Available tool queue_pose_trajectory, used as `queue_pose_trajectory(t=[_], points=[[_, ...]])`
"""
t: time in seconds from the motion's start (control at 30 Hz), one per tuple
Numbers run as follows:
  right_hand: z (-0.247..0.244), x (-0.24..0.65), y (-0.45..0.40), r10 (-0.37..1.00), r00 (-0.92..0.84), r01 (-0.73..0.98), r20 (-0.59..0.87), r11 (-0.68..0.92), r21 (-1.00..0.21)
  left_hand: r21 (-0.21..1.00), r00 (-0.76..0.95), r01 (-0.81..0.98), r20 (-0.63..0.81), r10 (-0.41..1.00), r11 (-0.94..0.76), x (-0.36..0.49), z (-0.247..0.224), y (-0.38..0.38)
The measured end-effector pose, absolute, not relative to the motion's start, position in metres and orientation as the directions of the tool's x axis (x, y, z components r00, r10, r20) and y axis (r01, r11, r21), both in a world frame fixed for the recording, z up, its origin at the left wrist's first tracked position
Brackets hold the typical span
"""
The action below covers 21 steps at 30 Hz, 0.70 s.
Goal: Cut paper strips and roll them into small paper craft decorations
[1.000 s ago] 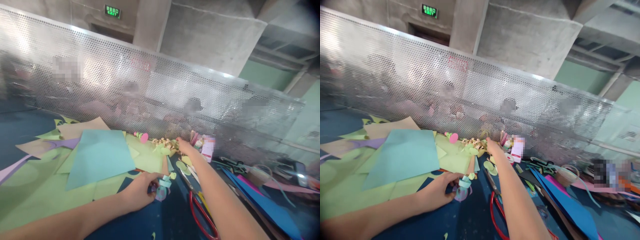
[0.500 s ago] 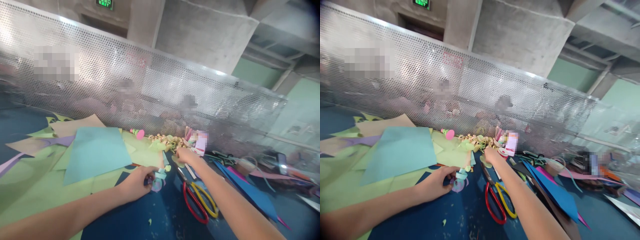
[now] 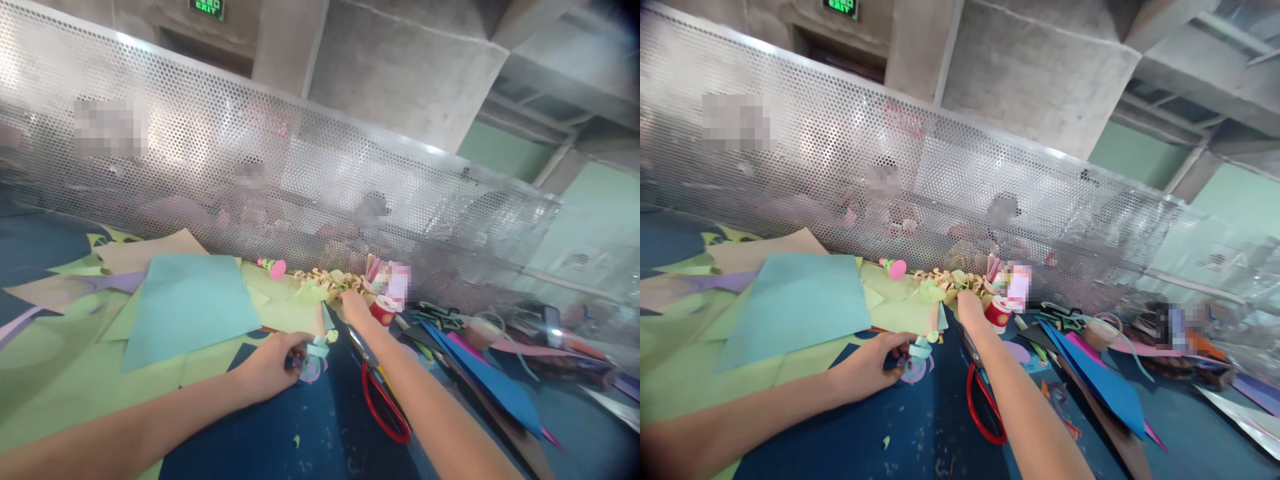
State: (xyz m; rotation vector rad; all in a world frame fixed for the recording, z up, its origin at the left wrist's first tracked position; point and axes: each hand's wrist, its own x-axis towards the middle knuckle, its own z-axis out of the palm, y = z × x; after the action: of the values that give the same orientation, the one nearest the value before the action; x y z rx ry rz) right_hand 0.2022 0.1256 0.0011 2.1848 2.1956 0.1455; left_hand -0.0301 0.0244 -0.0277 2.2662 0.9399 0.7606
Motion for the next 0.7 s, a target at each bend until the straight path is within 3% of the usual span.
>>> queue_pose_trajectory(t=[0.13,0.4,0.7], points=[[0.009,0.202,0.126,0.999,-0.012,0.999,0.046,0.010,0.052,0.683,0.590,0.438,0.272,0.760,-0.584,-0.030,-0.026,0.024],[0.023,0.216,0.109,0.981,-0.087,0.996,-0.174,0.086,-0.014,0.694,0.587,0.428,0.274,0.762,-0.579,-0.031,-0.027,0.025],[-0.006,0.200,0.128,0.990,-0.049,0.999,-0.133,0.050,0.002,0.692,0.592,0.426,0.273,0.758,-0.583,-0.031,-0.026,0.023]])
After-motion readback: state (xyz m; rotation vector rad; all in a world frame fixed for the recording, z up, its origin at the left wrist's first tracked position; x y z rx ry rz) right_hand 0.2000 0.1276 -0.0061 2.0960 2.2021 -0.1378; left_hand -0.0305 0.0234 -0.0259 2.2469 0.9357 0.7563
